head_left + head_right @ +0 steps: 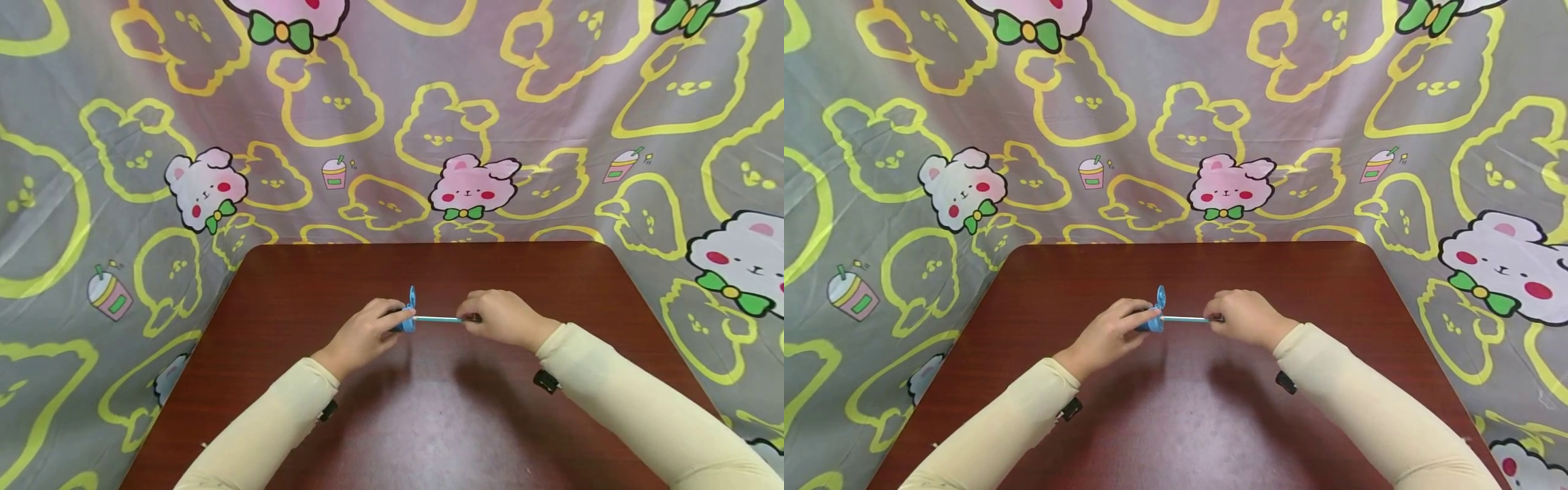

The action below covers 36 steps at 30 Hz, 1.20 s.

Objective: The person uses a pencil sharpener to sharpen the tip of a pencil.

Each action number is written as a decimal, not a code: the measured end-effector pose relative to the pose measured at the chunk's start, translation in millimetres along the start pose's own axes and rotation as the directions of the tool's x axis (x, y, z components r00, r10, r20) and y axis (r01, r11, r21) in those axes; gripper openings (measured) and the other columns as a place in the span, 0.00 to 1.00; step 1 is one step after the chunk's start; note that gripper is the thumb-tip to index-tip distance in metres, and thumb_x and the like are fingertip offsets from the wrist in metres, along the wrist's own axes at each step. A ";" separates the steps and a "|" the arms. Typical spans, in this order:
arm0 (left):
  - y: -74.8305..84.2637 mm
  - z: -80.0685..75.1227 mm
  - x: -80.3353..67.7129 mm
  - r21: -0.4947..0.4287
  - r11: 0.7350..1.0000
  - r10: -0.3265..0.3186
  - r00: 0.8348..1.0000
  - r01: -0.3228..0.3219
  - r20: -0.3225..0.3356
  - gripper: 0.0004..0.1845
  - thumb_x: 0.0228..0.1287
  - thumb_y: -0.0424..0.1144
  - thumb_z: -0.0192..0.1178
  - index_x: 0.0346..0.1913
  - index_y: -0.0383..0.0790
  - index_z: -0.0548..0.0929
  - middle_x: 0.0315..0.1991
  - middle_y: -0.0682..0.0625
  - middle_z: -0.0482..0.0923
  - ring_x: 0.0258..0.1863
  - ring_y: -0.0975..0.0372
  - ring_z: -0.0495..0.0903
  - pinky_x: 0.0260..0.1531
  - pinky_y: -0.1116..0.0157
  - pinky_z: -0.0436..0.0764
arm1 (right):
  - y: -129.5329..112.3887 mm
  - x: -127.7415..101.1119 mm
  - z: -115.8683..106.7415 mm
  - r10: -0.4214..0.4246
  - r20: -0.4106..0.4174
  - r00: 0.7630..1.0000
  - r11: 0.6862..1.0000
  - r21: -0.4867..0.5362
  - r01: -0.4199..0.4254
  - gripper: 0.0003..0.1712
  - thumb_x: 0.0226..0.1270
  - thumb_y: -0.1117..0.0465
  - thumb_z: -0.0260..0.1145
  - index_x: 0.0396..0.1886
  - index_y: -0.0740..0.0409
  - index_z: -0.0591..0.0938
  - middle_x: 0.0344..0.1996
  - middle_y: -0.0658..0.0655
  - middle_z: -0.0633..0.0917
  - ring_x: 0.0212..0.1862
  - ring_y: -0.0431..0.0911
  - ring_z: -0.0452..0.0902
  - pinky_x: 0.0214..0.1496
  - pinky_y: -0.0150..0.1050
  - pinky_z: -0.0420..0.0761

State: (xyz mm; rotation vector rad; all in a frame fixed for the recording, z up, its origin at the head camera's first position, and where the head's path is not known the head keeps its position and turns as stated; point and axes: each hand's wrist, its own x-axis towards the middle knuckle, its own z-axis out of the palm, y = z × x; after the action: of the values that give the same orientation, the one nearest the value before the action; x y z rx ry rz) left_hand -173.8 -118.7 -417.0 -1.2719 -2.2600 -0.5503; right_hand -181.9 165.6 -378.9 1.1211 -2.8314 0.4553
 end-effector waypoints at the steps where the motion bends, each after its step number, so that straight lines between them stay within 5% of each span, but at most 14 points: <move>1: 0.0 0.3 -0.2 0.006 1.000 0.007 1.000 -0.007 0.005 0.27 0.48 0.28 0.73 0.55 0.42 0.82 0.49 0.45 0.77 0.49 0.55 0.77 0.45 0.65 0.81 | -0.5 0.4 0.0 -0.001 0.001 1.000 1.000 0.001 0.001 0.06 0.56 0.64 0.71 0.35 0.53 0.88 0.31 0.45 0.84 0.34 0.39 0.78 0.37 0.39 0.81; 21: 1.1 6.0 -3.7 0.048 0.996 0.070 0.997 -0.071 0.018 0.27 0.47 0.29 0.74 0.54 0.41 0.83 0.49 0.45 0.77 0.47 0.56 0.77 0.44 0.66 0.81 | -3.4 4.3 4.0 -0.044 0.015 0.999 0.999 -0.020 0.044 0.07 0.55 0.64 0.72 0.35 0.52 0.88 0.30 0.45 0.83 0.32 0.38 0.78 0.35 0.36 0.81; 36: 2.2 3.4 -4.1 0.017 1.000 0.003 0.999 -0.002 -0.036 0.27 0.46 0.28 0.73 0.54 0.41 0.83 0.48 0.46 0.78 0.47 0.55 0.77 0.45 0.66 0.80 | -10.6 7.8 5.2 -0.065 -0.077 0.995 0.997 -0.051 0.061 0.07 0.55 0.65 0.72 0.35 0.54 0.88 0.31 0.46 0.84 0.33 0.39 0.80 0.34 0.36 0.82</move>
State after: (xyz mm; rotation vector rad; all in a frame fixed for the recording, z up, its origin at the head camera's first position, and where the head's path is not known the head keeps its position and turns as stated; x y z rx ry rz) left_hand -170.7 -118.5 -422.0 -1.2467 -2.2285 -0.5483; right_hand -180.1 151.6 -380.0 1.1537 -2.7164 0.4142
